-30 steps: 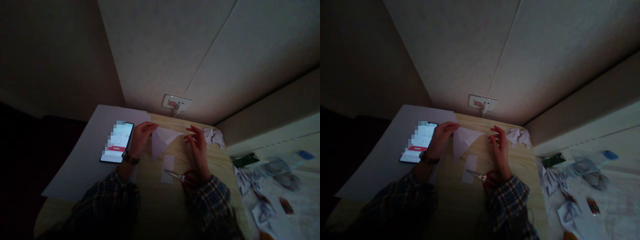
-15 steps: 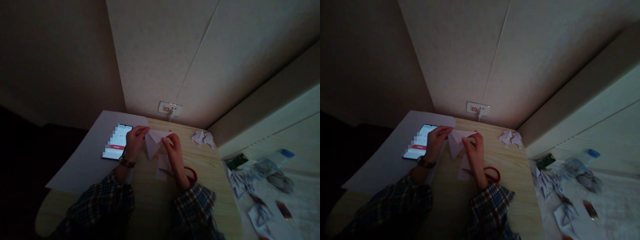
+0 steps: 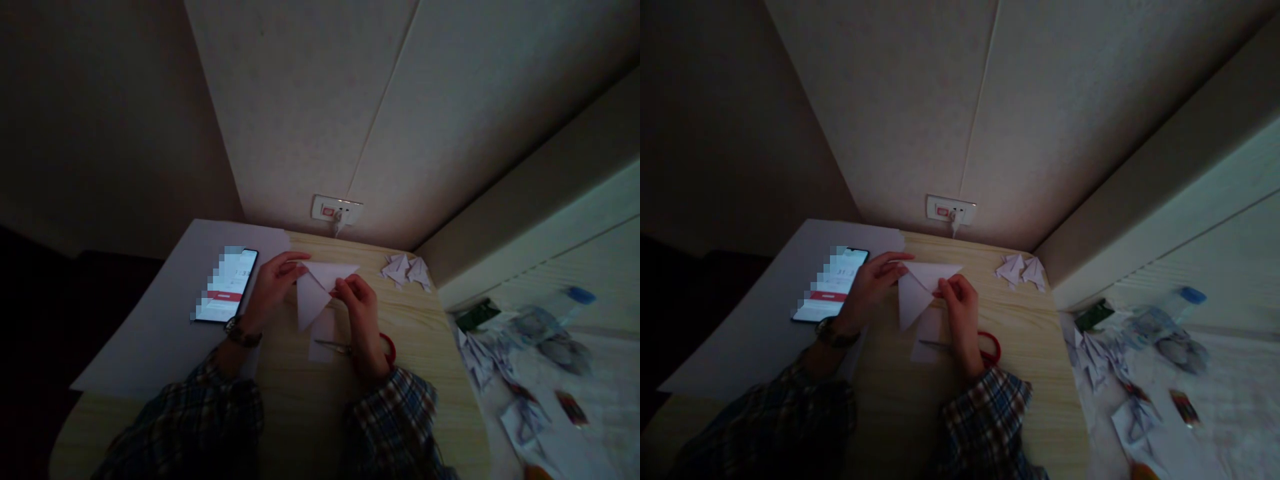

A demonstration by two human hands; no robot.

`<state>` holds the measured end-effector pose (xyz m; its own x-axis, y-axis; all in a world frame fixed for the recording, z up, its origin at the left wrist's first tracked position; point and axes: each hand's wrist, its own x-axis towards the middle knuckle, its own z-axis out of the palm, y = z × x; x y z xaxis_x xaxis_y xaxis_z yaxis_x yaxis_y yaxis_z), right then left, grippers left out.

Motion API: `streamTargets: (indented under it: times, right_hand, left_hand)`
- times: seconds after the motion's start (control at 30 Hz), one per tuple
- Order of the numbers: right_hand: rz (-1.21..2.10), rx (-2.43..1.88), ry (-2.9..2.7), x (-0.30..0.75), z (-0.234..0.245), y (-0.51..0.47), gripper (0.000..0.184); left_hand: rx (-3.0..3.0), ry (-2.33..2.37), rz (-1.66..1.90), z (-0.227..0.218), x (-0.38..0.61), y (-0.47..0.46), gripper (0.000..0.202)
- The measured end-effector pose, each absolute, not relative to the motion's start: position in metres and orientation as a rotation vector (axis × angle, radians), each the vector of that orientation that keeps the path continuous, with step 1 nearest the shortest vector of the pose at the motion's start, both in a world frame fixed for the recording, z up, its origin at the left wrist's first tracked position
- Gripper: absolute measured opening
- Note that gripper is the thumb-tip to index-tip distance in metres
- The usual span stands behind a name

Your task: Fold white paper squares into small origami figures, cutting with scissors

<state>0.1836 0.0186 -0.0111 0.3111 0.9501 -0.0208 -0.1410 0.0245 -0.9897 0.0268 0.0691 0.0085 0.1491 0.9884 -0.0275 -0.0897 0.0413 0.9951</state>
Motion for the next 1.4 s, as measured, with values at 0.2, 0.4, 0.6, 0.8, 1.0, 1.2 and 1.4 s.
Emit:
streamTargets:
  times: [0.2,0.4,0.6,0.8,1.0,1.2,1.4]
  right_hand:
    - [1.042,-1.224,-0.87,0.187,-0.01,0.02,0.021]
    - [1.036,-1.203,-0.902,0.189,-0.007,0.02,0.022]
    - [1.013,-1.21,-0.925,0.192,-0.006,0.02,0.022]
    - [0.971,-1.233,-0.939,0.193,-0.008,0.021,0.024]
    - [0.945,-1.253,-0.988,0.191,-0.01,0.02,0.02]
    - [0.909,-1.259,-1.027,0.19,-0.011,0.019,0.017]
    - [0.875,-1.275,-1.007,0.189,-0.01,0.018,0.014]
  left_hand:
    - [1.212,0.954,1.032,0.013,0.029,0.065,0.031]
    - [1.248,0.977,1.048,0.016,0.026,0.063,0.029]
    - [1.31,0.967,0.989,0.016,0.025,0.066,0.028]
    - [1.29,0.978,0.979,0.017,0.025,0.065,0.031]
    - [1.214,0.974,1.005,0.012,0.024,0.066,0.032]
    - [1.226,0.983,1.003,0.007,0.023,0.07,0.032]
    - [1.262,0.991,0.988,0.005,0.023,0.071,0.033]
